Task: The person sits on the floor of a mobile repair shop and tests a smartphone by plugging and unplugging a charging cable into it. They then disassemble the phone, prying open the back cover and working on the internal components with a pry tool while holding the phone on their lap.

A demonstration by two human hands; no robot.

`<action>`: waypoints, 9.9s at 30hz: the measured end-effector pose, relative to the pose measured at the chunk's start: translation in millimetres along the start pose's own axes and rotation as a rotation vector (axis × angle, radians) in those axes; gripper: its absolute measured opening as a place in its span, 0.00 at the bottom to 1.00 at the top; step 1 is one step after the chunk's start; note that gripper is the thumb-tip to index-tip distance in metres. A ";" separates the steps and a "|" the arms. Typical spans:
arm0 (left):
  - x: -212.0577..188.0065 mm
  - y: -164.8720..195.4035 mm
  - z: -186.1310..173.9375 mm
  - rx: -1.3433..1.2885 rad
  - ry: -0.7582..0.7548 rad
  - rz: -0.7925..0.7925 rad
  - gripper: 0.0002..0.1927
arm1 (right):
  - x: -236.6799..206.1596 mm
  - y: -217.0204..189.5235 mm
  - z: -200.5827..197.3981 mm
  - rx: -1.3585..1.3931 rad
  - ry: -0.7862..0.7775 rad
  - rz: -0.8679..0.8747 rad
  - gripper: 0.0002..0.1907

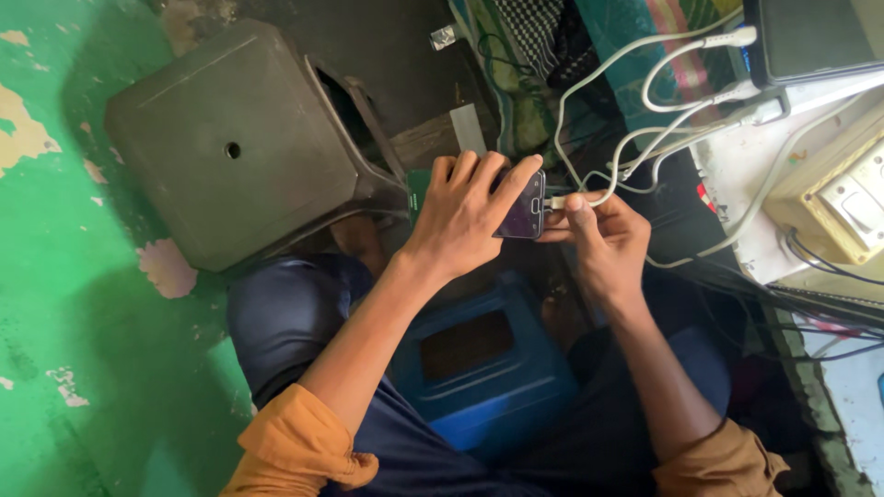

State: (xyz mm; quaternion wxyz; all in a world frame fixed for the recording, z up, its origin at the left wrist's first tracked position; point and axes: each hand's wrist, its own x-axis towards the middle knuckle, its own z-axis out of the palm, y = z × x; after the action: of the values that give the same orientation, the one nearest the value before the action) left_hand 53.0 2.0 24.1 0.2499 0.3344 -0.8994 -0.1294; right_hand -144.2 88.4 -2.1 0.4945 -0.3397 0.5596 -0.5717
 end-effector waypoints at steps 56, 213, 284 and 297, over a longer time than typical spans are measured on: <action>-11.2 1.7 8.2 0.084 0.013 -0.046 0.38 | 3.2 3.5 -2.0 -0.002 -0.126 0.092 0.10; -146.8 309.6 48.3 -1.192 -0.712 -0.513 0.20 | -444.8 -34.9 -116.7 -0.359 0.422 -0.276 0.18; -144.3 305.9 24.1 -1.795 -1.627 -0.522 0.43 | -428.7 -84.5 -46.7 -0.837 1.020 0.016 0.11; -160.4 302.8 42.3 -1.826 -1.472 -0.487 0.40 | -417.5 -103.0 -68.0 -0.774 0.896 0.075 0.10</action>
State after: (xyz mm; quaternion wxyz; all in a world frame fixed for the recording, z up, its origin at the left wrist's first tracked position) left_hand -27.7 336.6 51.4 -0.2110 0.0408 -0.3155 -0.9243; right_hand -110.4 492.0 157.6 0.0701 -0.2009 0.8932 -0.3961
